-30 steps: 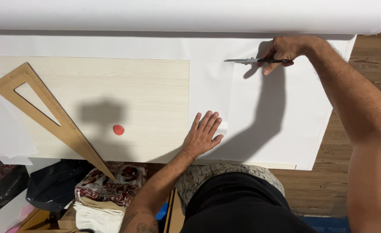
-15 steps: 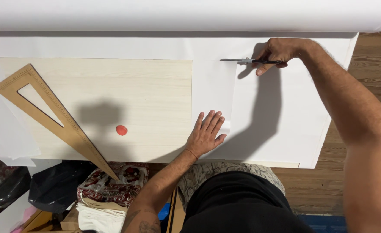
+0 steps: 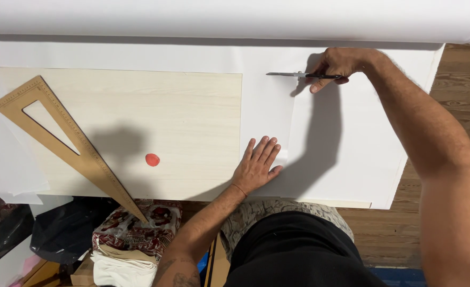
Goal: Cutting paper and measuring with a triangle ruler on a workshop table
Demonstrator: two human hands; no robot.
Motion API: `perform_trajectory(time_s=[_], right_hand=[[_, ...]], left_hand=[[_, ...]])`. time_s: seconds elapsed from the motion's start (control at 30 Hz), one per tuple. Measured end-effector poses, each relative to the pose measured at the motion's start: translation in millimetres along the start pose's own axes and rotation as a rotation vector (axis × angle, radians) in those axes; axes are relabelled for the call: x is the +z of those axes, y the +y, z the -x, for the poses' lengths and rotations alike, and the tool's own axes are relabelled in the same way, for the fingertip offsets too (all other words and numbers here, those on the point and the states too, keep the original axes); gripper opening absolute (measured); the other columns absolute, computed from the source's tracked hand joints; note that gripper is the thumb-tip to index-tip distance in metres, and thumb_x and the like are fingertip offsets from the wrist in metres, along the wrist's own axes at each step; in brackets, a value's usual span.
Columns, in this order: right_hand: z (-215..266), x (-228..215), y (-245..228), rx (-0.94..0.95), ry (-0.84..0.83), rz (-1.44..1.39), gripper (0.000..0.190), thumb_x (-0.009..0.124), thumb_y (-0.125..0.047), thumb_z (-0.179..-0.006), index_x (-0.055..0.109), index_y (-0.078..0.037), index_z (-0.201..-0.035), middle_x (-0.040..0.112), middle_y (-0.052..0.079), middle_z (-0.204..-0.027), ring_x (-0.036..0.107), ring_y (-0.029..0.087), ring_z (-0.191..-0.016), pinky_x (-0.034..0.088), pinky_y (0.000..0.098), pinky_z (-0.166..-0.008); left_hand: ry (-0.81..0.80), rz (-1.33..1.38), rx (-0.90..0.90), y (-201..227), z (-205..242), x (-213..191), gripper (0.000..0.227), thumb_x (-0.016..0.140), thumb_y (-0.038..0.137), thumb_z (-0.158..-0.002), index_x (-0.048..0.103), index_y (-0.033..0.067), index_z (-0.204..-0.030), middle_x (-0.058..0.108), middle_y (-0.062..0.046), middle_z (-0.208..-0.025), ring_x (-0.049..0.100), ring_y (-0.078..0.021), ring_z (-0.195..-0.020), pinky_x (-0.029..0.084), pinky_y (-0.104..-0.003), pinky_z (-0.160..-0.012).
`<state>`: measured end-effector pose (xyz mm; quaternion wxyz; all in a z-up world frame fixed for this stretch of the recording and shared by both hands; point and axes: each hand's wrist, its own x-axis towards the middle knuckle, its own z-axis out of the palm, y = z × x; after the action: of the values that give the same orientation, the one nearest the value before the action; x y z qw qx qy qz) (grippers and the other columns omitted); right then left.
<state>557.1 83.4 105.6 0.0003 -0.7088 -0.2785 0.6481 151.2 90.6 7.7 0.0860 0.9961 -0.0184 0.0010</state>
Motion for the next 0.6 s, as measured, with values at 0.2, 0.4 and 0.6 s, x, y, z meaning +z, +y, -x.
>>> perform_trajectory(time_s=[0.2, 0.4, 0.6], right_hand=[[0, 4, -16, -0.038, -0.016, 0.0, 0.044, 0.087, -0.035, -0.076, 0.085, -0.012, -0.114, 0.038, 0.007, -0.053, 0.034, 0.02, -0.049, 0.033, 0.0318, -0.057], [-2, 8, -26, -0.04, 0.0, 0.002, 0.033, 0.088, -0.035, -0.078, 0.085, -0.008, -0.095, 0.034, 0.008, -0.049, 0.031, 0.019, -0.046, 0.032, 0.0301, -0.062], [-20, 8, -26, -0.072, -0.005, 0.031, 0.044, 0.089, -0.039, -0.077, 0.068, -0.001, -0.072, 0.036, 0.009, -0.046, 0.031, 0.02, -0.047, 0.03, 0.0313, -0.061]], left_hand=[[0.034, 0.067, -0.009, 0, 0, 0, 0.073, 0.04, 0.056, -0.112, 0.03, 0.0055, -0.162, 0.023, -0.016, -0.169, 0.023, -0.0329, -0.158, 0.022, -0.057, -0.129], [0.076, 0.055, 0.002, 0, 2, 1, 0.073, 0.042, 0.056, -0.113, 0.028, 0.0042, -0.162, 0.022, -0.017, -0.169, 0.024, -0.0339, -0.157, 0.026, -0.058, -0.129], [0.039, 0.019, 0.017, 0, 5, 6, 0.072, 0.034, 0.057, -0.114, 0.026, 0.005, -0.164, 0.018, -0.017, -0.17, 0.02, -0.0348, -0.158, 0.022, -0.058, -0.13]])
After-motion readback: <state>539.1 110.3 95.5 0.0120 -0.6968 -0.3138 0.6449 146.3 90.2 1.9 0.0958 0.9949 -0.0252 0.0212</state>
